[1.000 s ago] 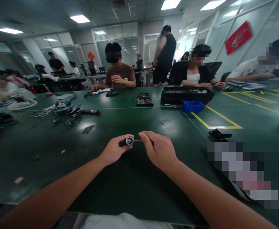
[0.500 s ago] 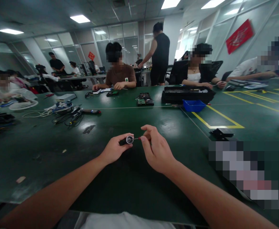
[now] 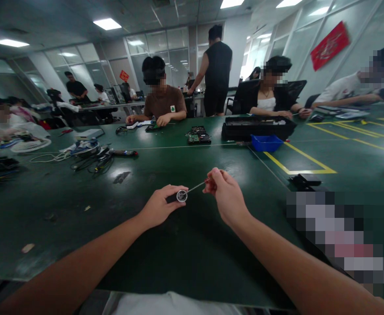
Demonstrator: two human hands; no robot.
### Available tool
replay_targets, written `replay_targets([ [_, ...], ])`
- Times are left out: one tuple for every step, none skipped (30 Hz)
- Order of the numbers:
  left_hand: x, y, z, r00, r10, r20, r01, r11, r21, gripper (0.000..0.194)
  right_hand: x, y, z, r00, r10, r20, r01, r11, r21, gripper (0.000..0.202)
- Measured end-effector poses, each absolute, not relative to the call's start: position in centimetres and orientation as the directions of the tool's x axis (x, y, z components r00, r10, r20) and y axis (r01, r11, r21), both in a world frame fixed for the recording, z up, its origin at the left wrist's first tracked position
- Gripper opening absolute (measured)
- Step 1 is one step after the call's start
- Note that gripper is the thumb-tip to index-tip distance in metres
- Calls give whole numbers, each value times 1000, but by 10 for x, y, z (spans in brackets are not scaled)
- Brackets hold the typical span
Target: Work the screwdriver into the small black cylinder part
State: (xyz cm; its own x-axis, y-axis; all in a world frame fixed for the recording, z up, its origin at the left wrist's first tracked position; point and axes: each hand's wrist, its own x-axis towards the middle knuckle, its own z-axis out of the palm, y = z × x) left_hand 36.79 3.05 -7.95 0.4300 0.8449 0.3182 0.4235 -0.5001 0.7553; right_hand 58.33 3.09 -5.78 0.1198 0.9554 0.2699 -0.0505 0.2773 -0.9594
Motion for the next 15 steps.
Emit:
replay_targets([
  [368,31,-79,417,855,308,430,-484,762,40,584,33,-60,139,951,275,-47,284,-958,30],
  [367,31,-79,406,864,297,437,-470,767,40,585,33,-61,143,945,294,-12,298,-954,30],
  [367,30,-79,394,872,289,444,-456,771,40,585,32,-62,143,936,323,50,319,-947,30],
  [366,30,-78,383,880,282,451,-444,774,41,584,30,-61,124,927,354,125,340,-932,31],
  [366,30,-78,373,885,278,457,-436,775,42,584,27,-60,109,916,387,204,361,-910,30],
  [365,30,-78,366,888,278,463,-433,773,42,583,23,-58,93,907,410,283,371,-885,30],
  [365,30,-78,362,889,279,469,-433,770,42,582,20,-56,76,895,441,342,392,-854,29],
  [365,30,-77,361,889,282,474,-436,765,43,582,16,-54,55,880,472,383,418,-824,28],
  [365,30,-78,362,887,285,479,-440,760,43,581,13,-52,29,867,498,418,442,-794,27],
  [365,30,-78,363,886,288,481,-444,756,43,581,11,-51,-2,854,520,440,468,-766,25],
  [365,31,-78,362,885,292,481,-445,755,43,581,9,-49,-38,844,534,453,491,-744,24],
  [365,31,-79,358,887,292,480,-443,757,43,581,8,-49,-74,837,542,458,511,-727,22],
  [365,31,-79,352,890,291,479,-439,760,44,581,7,-49,-102,831,547,457,527,-716,22],
  [365,32,-80,345,893,288,480,-432,764,44,582,7,-49,-119,825,552,454,540,-709,21],
  [365,32,-80,340,897,283,482,-425,766,44,582,7,-49,-125,819,560,454,549,-702,20],
])
